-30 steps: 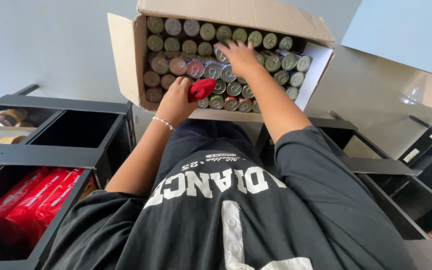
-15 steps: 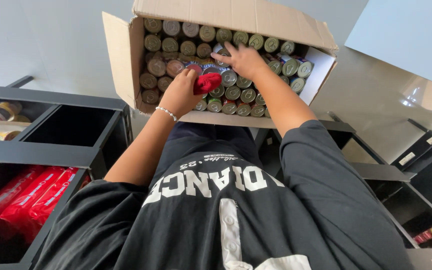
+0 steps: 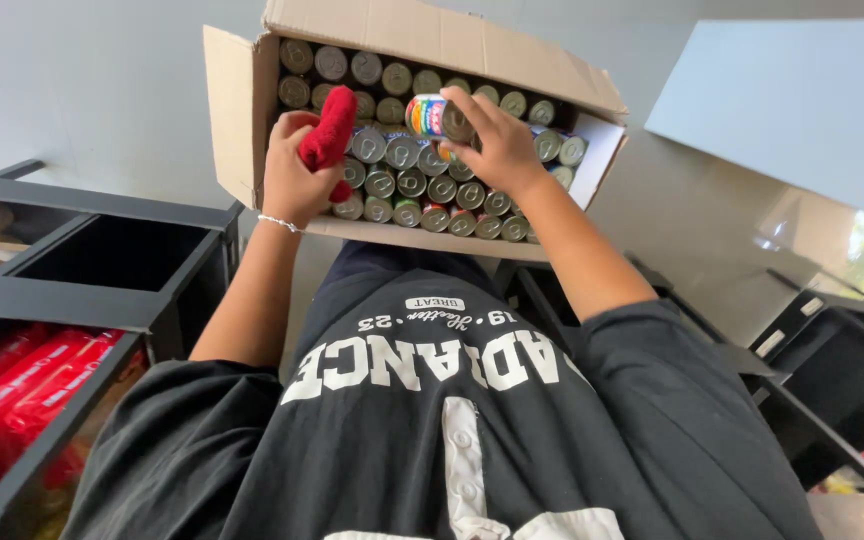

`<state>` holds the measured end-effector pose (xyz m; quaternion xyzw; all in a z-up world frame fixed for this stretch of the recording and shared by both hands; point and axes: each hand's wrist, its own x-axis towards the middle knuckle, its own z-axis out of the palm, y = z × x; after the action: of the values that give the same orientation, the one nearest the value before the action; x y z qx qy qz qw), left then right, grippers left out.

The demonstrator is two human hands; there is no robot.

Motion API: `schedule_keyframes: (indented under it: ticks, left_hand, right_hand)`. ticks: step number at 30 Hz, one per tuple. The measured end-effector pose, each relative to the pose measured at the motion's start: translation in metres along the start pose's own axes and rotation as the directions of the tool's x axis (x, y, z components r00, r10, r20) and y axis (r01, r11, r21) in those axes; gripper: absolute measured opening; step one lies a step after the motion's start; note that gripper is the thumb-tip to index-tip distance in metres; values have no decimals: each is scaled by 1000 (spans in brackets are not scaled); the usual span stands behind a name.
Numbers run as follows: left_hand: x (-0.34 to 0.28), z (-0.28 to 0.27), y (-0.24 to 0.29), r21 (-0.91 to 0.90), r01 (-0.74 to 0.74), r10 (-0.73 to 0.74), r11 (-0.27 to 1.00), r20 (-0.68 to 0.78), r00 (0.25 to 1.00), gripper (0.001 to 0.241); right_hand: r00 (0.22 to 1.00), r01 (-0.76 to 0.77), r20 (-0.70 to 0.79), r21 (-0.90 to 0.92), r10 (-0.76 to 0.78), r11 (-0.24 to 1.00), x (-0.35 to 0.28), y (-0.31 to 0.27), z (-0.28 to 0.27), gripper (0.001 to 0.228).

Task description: Wiping canned goods with a cloth and organizing them onto grocery store shelves.

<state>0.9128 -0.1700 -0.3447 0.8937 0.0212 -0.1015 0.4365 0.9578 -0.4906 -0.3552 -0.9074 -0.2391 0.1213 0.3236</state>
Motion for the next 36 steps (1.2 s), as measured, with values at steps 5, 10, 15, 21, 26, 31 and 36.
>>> schedule_keyframes:
  ticks: [5, 10, 15, 21, 26, 31, 36]
  left_hand:
    - [-44, 47, 28, -919, 372, -253, 132, 332, 909, 51]
    - [-125, 69, 122, -808, 344, 139, -478, 317, 938, 82]
    - [-190, 48, 164, -900, 40, -86, -435, 86, 993, 82]
    - [-255, 37, 169, -893, -285, -195, -349, -228, 954, 73]
    - [-311, 5, 195, -837, -450, -202, -311, -404, 892, 75]
    - [-373, 15, 178, -769, -592, -257, -242, -538, 803, 75]
    - [-454, 39, 134, -790, -612, -392, -4, -562, 728, 61]
  right_hand:
    - [995, 102, -5, 115, -102, 988, -36, -103, -84, 71]
    - [920, 391, 19, 11, -391, 920, -73, -196, -124, 73]
    - [899, 434, -217, 328, -380, 839, -121, -232, -100, 84]
    - [854, 519, -303, 536, -423, 666, -147, -257, -66, 68]
    - [742, 550, -141, 688, -655, 475, -154, -276, -69, 54]
    - [431, 587, 80, 731, -899, 347, -172, -321, -57, 52]
    - [281, 719, 158, 618, -946, 317, -219, -374, -20, 63]
